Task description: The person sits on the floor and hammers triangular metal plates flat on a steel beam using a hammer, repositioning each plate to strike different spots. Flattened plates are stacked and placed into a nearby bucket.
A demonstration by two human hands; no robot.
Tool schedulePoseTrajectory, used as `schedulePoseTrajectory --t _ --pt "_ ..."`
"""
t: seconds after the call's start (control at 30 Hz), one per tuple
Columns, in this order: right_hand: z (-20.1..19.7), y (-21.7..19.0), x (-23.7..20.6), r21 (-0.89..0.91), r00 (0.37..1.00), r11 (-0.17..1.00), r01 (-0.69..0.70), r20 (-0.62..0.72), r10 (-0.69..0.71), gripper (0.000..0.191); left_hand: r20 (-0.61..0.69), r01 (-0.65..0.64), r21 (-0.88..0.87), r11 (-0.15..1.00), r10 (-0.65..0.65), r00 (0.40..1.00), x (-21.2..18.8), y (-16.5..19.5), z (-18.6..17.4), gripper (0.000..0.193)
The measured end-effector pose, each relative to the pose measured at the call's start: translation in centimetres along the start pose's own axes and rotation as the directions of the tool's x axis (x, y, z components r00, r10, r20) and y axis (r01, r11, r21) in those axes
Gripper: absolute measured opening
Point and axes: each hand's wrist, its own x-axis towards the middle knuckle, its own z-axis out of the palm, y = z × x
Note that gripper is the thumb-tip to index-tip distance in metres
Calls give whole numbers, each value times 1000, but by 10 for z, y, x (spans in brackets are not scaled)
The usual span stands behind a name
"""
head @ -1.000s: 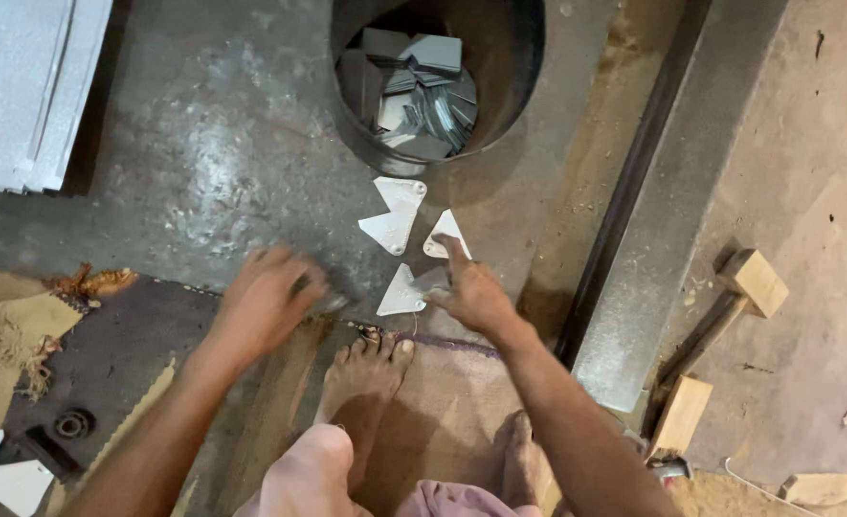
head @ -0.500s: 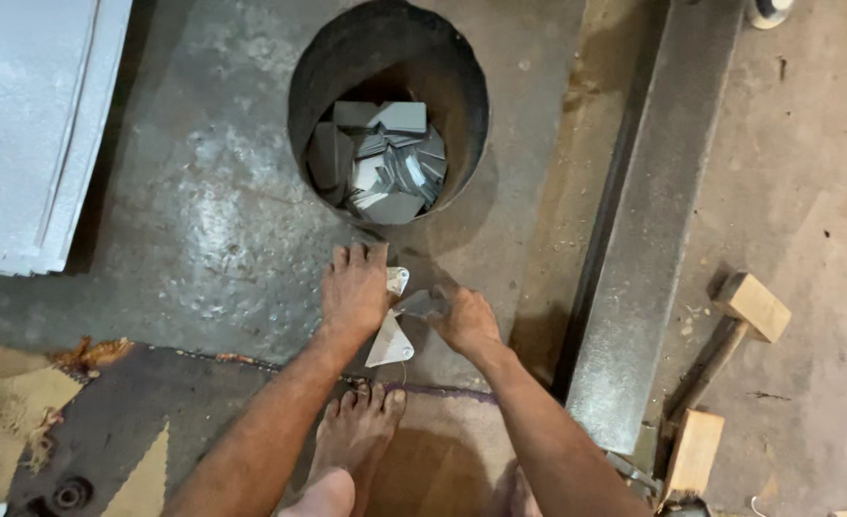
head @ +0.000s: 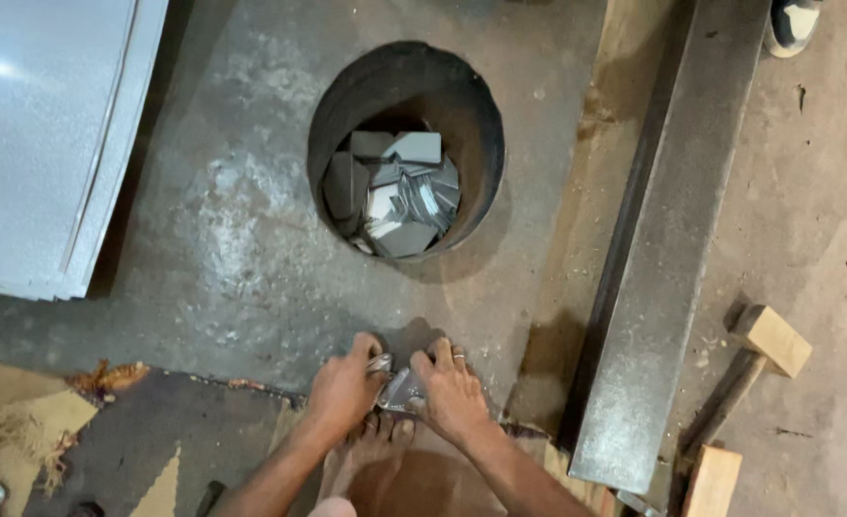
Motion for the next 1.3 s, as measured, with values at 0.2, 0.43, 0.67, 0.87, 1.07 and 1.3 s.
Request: schedulePoseTrajectory --t 0.2,0.43,0.67,0.87,1.07,1.3 --pt "-53 -6 2 401 998 914 -65 3 69 36 -79 -5 -771 636 -88 993 13 -44 -10 28" --pt "-132 -82 16 -17 838 930 367 -428 -339 44 400 405 -908 -111 65 914 6 -21 -46 45" --pt "-198 -87 151 395 927 890 230 -366 -77 29 287 303 -946 119 -132 949 -40 -63 -93 37" --pt "-135 -86 274 42 954 970 -239 -176 242 55 35 -396 402 826 418 908 -73 -30 -16 34" --pt "-102 -76 301 18 952 955 -295 -82 295 46 241 -478 403 780 413 878 -64 -46 77 45" --pt "-108 -75 297 164 951 937 -308 17 310 49 378 -475 380 793 335 863 -66 -22 36 45"
